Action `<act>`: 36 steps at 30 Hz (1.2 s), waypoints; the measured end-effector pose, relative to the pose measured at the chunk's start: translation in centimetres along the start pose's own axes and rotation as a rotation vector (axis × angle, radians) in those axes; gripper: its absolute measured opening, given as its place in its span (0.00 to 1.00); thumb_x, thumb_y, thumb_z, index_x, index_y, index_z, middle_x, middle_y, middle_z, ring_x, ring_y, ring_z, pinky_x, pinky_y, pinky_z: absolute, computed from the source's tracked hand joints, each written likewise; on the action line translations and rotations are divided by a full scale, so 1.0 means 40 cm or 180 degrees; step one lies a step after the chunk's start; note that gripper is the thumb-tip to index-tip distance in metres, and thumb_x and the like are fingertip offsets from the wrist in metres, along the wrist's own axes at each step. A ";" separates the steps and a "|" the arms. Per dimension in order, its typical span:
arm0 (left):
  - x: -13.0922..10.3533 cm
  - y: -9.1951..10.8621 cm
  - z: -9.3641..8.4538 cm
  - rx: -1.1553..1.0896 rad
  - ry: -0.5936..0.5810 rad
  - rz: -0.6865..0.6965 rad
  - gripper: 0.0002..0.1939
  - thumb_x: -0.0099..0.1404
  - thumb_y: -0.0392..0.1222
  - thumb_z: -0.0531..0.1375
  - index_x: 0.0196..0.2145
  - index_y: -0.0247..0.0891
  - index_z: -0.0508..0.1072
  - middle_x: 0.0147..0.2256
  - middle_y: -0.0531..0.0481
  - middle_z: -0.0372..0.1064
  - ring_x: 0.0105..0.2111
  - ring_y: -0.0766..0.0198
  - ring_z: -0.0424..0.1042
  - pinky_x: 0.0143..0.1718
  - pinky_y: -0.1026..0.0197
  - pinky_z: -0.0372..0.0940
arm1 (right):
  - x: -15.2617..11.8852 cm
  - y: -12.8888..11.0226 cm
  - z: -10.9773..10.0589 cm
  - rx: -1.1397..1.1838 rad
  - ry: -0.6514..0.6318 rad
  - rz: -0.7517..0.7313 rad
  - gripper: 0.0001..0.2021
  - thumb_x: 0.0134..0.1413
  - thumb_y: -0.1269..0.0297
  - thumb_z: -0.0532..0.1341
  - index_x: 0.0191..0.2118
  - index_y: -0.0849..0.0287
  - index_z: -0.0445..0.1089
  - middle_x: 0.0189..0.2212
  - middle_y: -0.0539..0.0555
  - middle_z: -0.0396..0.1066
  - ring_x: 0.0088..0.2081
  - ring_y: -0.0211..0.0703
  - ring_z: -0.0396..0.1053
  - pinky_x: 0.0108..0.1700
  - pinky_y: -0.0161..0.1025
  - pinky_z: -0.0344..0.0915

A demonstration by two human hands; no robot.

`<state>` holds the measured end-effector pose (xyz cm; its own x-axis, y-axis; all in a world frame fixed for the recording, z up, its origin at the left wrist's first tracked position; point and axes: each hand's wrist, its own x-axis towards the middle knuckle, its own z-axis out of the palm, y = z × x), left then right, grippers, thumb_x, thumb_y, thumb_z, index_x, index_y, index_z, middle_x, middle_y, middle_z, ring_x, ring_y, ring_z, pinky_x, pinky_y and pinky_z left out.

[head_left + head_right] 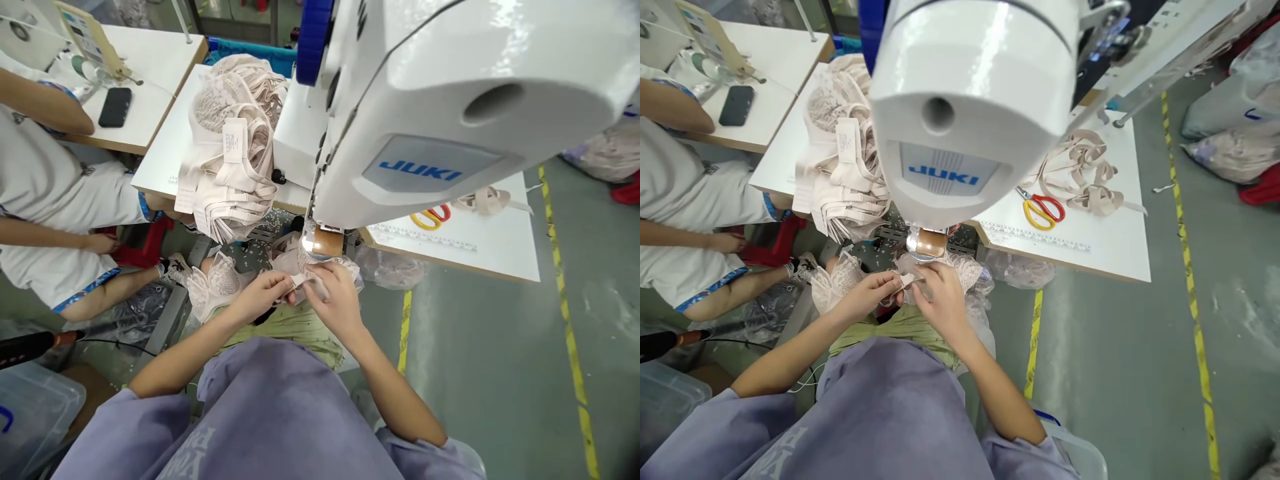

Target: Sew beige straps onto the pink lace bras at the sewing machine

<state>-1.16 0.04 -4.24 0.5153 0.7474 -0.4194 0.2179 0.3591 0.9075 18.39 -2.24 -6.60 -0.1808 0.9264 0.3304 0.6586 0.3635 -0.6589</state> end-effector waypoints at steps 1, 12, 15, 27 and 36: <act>-0.006 0.002 0.003 0.0006 0.0111 0.0076 0.21 0.71 0.56 0.51 0.31 0.36 0.71 0.29 0.50 0.71 0.26 0.67 0.65 0.29 0.65 0.59 | 0.000 -0.005 -0.001 0.0210 0.0123 0.0187 0.11 0.63 0.62 0.61 0.49 0.55 0.73 0.42 0.58 0.73 0.45 0.50 0.70 0.46 0.46 0.67; -0.027 -0.005 0.038 0.0874 0.0906 0.0574 0.18 0.74 0.47 0.49 0.31 0.37 0.71 0.25 0.54 0.65 0.27 0.66 0.65 0.32 0.64 0.59 | -0.001 -0.024 0.017 0.0437 -0.0180 0.0547 0.13 0.65 0.56 0.60 0.50 0.53 0.75 0.42 0.55 0.75 0.34 0.42 0.72 0.40 0.42 0.70; -0.023 -0.006 0.046 0.0885 0.0978 0.0592 0.18 0.74 0.45 0.49 0.31 0.37 0.70 0.27 0.52 0.69 0.29 0.65 0.68 0.34 0.63 0.60 | -0.003 -0.025 0.026 0.0571 -0.0100 0.0562 0.09 0.64 0.59 0.61 0.45 0.54 0.75 0.39 0.55 0.75 0.33 0.41 0.70 0.38 0.41 0.69; 0.042 -0.035 -0.014 0.0250 0.0649 -0.0054 0.24 0.66 0.61 0.56 0.24 0.38 0.66 0.22 0.54 0.64 0.23 0.67 0.61 0.26 0.65 0.56 | 0.142 0.328 -0.185 -0.1205 0.0460 0.0992 0.17 0.68 0.65 0.50 0.54 0.62 0.70 0.49 0.64 0.73 0.48 0.49 0.70 0.48 0.45 0.66; 0.029 -0.010 0.004 -0.0546 0.0497 -0.0093 0.21 0.66 0.58 0.58 0.29 0.36 0.68 0.26 0.53 0.65 0.24 0.69 0.61 0.25 0.67 0.56 | 0.268 0.486 -0.345 -0.2206 -0.0637 0.1707 0.15 0.61 0.67 0.56 0.49 0.70 0.71 0.44 0.72 0.73 0.43 0.55 0.69 0.40 0.43 0.60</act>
<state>-0.51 0.68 -5.07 0.3733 0.8079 -0.4559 0.0798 0.4617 0.8834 39.33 13.42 -6.54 0.1967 0.9779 -0.0710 0.9724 -0.2038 -0.1135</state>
